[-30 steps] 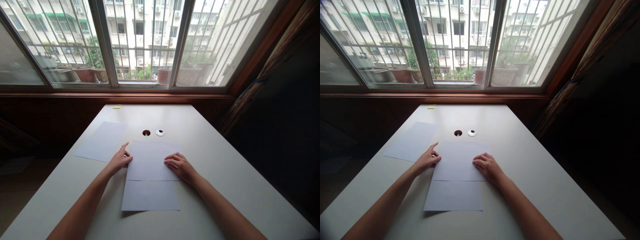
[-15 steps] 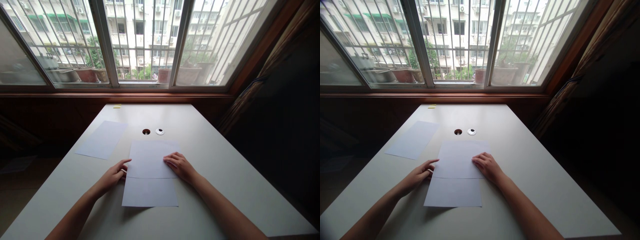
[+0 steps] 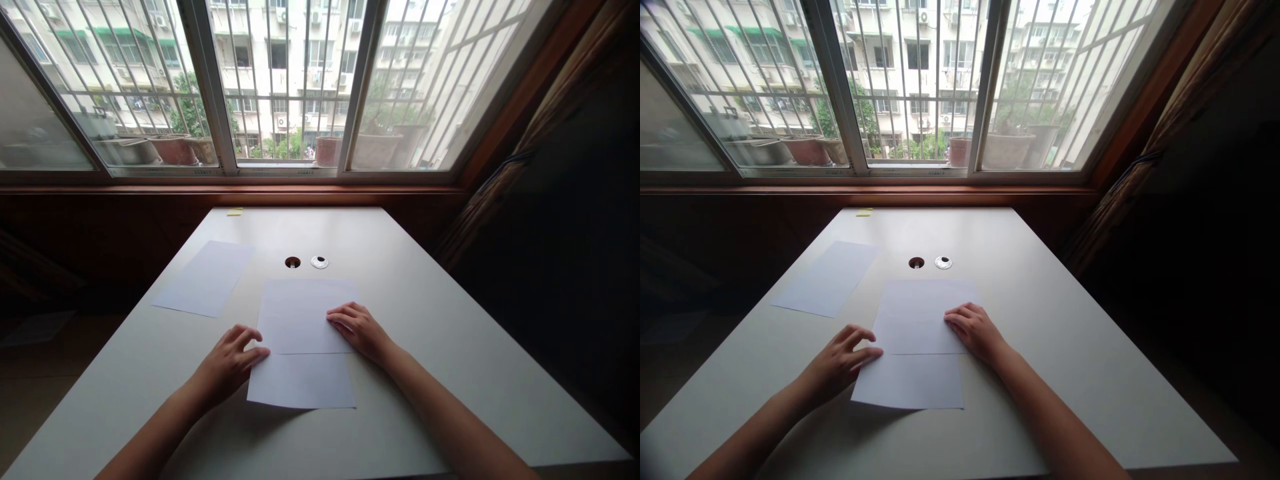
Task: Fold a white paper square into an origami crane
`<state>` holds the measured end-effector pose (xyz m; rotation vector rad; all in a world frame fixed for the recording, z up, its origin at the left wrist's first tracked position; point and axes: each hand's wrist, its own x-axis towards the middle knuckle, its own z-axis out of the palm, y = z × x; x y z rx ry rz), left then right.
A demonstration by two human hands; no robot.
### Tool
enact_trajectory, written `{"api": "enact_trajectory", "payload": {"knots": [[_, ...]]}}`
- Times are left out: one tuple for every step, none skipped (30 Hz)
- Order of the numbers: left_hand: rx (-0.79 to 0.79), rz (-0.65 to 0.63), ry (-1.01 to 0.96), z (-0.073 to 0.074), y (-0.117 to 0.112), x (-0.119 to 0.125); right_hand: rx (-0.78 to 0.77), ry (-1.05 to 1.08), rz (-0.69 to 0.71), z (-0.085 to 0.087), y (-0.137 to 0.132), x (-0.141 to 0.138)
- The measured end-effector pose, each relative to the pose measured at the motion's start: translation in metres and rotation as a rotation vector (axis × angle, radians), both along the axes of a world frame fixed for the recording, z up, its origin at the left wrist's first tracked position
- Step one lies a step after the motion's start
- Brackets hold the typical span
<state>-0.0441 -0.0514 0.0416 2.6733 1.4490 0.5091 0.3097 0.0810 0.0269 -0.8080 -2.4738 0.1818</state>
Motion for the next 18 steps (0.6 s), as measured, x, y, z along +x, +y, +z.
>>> {"api": "enact_trajectory", "payload": {"knots": [[0.029, -0.032, 0.038, 0.001, 0.0, 0.002, 0.004, -0.001, 0.001, 0.0, 0.0, 0.0], [0.049, -0.068, 0.069, 0.002, 0.0, 0.004, 0.009, 0.0, 0.001, 0.0, 0.0, 0.0], [0.059, -0.104, 0.092, 0.003, 0.0, 0.006, 0.014, 0.002, 0.001, -0.001, 0.0, -0.001], [0.06, -0.137, 0.104, 0.004, 0.001, 0.007, 0.018, 0.003, 0.0, -0.001, 0.0, -0.001], [0.055, -0.162, 0.107, 0.004, 0.002, 0.008, 0.019, 0.004, -0.001, -0.001, 0.0, -0.001], [0.047, -0.181, 0.1, 0.005, 0.003, 0.009, 0.02, 0.004, -0.003, -0.001, 0.0, -0.001], [0.039, -0.19, 0.084, 0.005, 0.004, 0.009, 0.018, 0.001, -0.005, -0.001, -0.001, -0.001], [0.03, -0.192, 0.064, 0.005, 0.005, 0.009, 0.014, -0.004, -0.005, 0.0, -0.001, 0.0], [0.019, -0.191, 0.042, 0.005, 0.007, 0.009, 0.007, -0.015, -0.001, 0.001, -0.002, 0.0], [0.005, -0.186, 0.019, 0.005, 0.008, 0.008, -0.001, -0.027, 0.006, 0.003, -0.002, 0.001], [-0.012, -0.183, -0.002, 0.004, 0.009, 0.007, -0.01, -0.041, 0.016, 0.005, -0.003, 0.002], [-0.031, -0.181, -0.025, 0.003, 0.009, 0.006, -0.021, -0.056, 0.029, 0.007, -0.003, 0.003], [-0.049, -0.179, -0.049, 0.002, 0.01, 0.005, -0.033, -0.07, 0.044, 0.01, -0.004, 0.004], [-0.065, -0.177, -0.073, 0.001, 0.011, 0.004, -0.05, -0.082, 0.057, 0.013, -0.004, 0.006], [-0.078, -0.175, -0.097, 0.0, 0.011, 0.003, -0.074, -0.093, 0.071, 0.016, -0.005, 0.008], [-0.088, -0.173, -0.119, -0.002, 0.012, 0.002, -0.104, -0.105, 0.088, 0.02, -0.006, 0.01], [-0.095, -0.171, -0.137, -0.003, 0.012, 0.001, -0.141, -0.117, 0.106, 0.023, -0.007, 0.012], [-0.1, -0.169, -0.15, -0.004, 0.013, 0.001, -0.18, -0.129, 0.124, 0.027, -0.009, 0.015]]}}
